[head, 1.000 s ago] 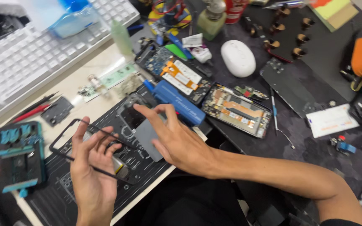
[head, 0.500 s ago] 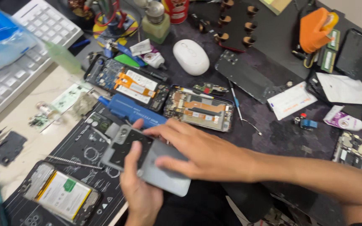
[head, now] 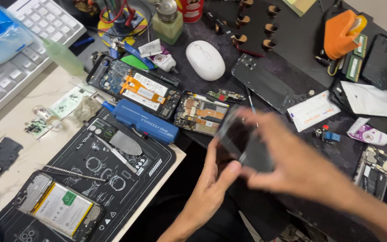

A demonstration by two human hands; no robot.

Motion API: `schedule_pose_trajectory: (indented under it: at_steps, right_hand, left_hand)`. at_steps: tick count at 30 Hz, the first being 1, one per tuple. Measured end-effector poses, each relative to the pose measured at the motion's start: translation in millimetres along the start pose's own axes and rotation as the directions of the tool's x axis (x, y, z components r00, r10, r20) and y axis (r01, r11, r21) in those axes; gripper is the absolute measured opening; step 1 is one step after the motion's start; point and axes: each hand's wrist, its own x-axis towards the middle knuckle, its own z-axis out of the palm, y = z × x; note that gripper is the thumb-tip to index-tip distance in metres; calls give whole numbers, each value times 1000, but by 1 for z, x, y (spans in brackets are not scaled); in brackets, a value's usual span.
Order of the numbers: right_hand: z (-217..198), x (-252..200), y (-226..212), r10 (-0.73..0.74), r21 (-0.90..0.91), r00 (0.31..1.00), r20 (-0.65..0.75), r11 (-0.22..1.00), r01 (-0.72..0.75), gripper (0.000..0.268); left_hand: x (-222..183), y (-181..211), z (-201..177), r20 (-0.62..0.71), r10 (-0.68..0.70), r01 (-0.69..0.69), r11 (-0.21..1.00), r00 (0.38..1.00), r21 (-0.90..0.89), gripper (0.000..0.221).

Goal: The person disassembles a phone by removing screws with a driver, prying the screen from the frame, and handling internal components like the motherboard and battery.

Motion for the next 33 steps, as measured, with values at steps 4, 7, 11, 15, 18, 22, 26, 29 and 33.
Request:
schedule_pose_trajectory:
  at_steps: [4,7,11,15,18,22,26,29,33]
  right_hand:
    - [-37,21,35,212,-305,955,-207,914,-269,115]
    - [-46,31,58,108,-392,957,-269,896,-211,114]
    - [-44,38,76,221,-442,945,-242,842,-310,113]
    - [-38,36,79,149,-504,945,-292,816,-285,100]
    - [-25,30,70,-145,-556,933,-329,828,-67,79]
    - [4,28,55,-203,-503,957,-206,861,74,77]
    - [22,32,46,-206,-525,965,-164,846,92,93]
    - [24,37,46,-172,-544,972,-162,837,58,96]
    - [21,41,45,-128,-543,979,-159,839,22,92]
  left_hand:
    - [-1,13,-3,-76,-125,128,991,989,32,58]
    - [2,21,-7,-105,-122,129,990,987,62,51]
    - [2,24,-11,-131,-123,134,988,984,80,45]
    - [2,23,-13,-138,-152,168,980,979,111,40]
    - [3,22,-13,-133,-148,168,974,980,152,37]
    - [1,20,-12,-134,-151,174,968,979,182,35]
    - [-3,24,-11,-117,-147,168,966,982,195,32]
    - [-7,31,-12,-125,-149,173,963,981,205,32]
    - [-11,40,-14,-135,-109,133,975,985,181,32]
